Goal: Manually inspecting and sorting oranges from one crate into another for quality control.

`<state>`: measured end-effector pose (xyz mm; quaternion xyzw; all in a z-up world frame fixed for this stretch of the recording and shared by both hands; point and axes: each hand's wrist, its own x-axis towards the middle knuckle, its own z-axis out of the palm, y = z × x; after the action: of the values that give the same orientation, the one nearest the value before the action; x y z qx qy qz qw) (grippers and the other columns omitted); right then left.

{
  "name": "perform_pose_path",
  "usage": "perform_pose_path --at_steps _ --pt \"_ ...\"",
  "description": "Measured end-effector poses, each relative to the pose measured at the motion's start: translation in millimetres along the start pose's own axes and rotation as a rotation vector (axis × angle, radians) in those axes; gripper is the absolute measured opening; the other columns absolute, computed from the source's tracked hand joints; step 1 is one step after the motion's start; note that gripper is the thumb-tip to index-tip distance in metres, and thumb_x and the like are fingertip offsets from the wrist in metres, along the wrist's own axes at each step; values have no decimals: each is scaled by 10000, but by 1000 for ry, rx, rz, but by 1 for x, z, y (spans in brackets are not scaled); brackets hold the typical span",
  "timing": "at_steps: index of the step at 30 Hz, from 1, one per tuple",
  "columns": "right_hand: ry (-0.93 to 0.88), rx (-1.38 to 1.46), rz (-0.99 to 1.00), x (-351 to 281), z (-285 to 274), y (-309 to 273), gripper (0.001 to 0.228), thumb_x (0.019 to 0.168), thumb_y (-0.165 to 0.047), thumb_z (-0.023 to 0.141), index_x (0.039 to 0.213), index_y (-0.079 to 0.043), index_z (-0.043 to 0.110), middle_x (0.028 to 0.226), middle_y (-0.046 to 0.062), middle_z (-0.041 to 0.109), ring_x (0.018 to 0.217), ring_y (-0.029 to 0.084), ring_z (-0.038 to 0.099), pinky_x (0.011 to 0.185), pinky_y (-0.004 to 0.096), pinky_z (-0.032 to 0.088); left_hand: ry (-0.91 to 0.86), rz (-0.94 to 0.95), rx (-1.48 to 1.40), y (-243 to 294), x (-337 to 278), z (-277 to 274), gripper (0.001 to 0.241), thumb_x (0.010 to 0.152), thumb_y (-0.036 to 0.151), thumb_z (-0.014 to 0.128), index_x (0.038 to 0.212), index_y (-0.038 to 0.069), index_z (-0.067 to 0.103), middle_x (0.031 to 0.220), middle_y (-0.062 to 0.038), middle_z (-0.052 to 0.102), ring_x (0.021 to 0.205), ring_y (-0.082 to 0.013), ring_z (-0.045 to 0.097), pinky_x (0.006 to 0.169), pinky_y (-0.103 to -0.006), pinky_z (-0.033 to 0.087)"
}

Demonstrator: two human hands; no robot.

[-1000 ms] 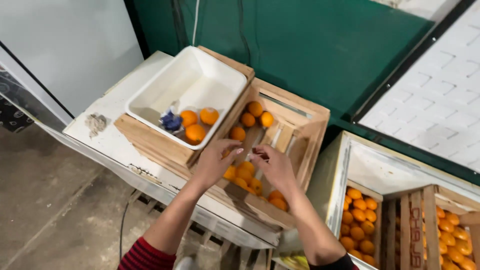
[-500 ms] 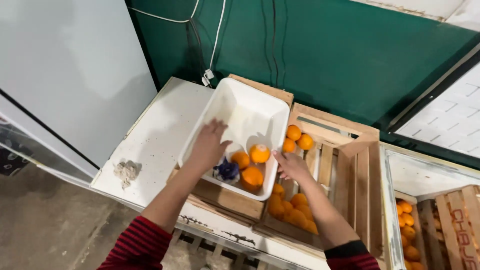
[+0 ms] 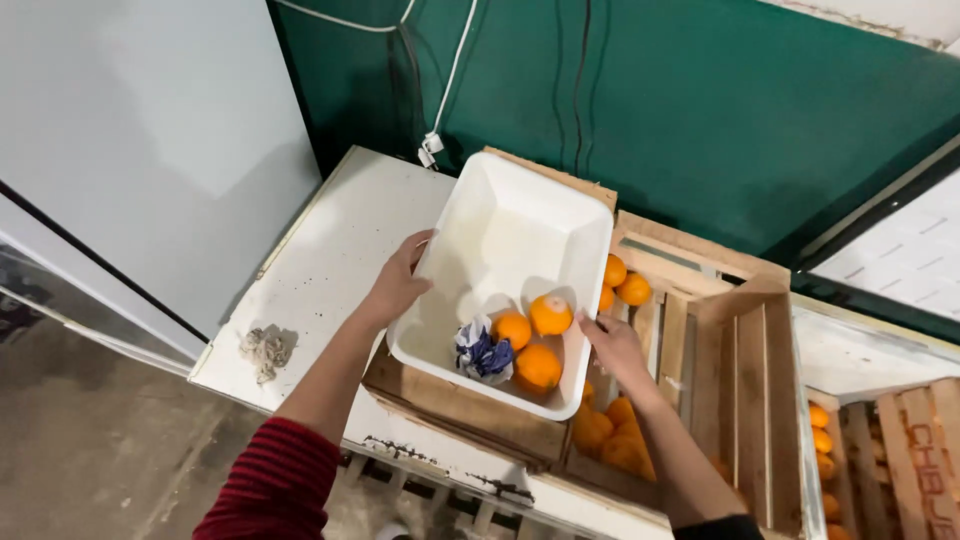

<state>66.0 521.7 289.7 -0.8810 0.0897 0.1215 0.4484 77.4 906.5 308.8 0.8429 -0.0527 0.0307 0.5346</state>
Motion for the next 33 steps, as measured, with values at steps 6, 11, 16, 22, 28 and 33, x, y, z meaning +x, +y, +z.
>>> perform_pose_path --at_steps 6,11,16,22,28,33 --pt "81 282 -117 -7 -14 -68 375 985 -406 640 957 -41 719 681 33 687 508 119 561 464 266 451 66 98 -486 11 15 -41 785 775 -142 599 1508 36 378 1462 -167 569 1355 -252 542 1081 -331 453" --pt "87 180 -193 -23 22 -176 421 1035 -410 637 951 -15 759 694 50 668 560 132 559 507 271 427 67 237 -495 1 27 -151 758 788 -137 624 1504 1 418 1452 -160 580 1399 -242 526 1148 -336 404" --pt "-131 -222 -280 3 121 -252 454 948 -469 606 949 -37 746 745 113 737 652 220 741 630 353 594 100 113 -359 -35 8 -264 740 810 -90 625 1516 5 424 1477 -136 588 1384 -221 542 1130 -328 427" --pt "-236 -795 -408 77 251 -246 590 1031 -498 499 862 0 766 755 163 747 767 293 732 828 459 544 171 2 -321 -137 0 -309 760 800 -109 603 1523 18 405 1467 -131 586 1319 -217 571 1047 -344 473" --pt "-443 -877 -172 109 316 -220 524 1039 -454 494 948 -14 762 749 138 756 707 266 764 782 412 598 168 -117 -363 -231 -6 -283 778 792 -133 614 1523 8 390 1504 -151 543 1390 -230 510 1105 -340 417" --pt "-511 -840 -83 131 330 -180 473 1000 -427 554 962 -4 764 753 147 768 668 262 779 739 386 625 114 -206 -383 -278 6 -251 783 802 -123 603 1536 23 375 1520 -156 526 1404 -242 505 1111 -341 419"
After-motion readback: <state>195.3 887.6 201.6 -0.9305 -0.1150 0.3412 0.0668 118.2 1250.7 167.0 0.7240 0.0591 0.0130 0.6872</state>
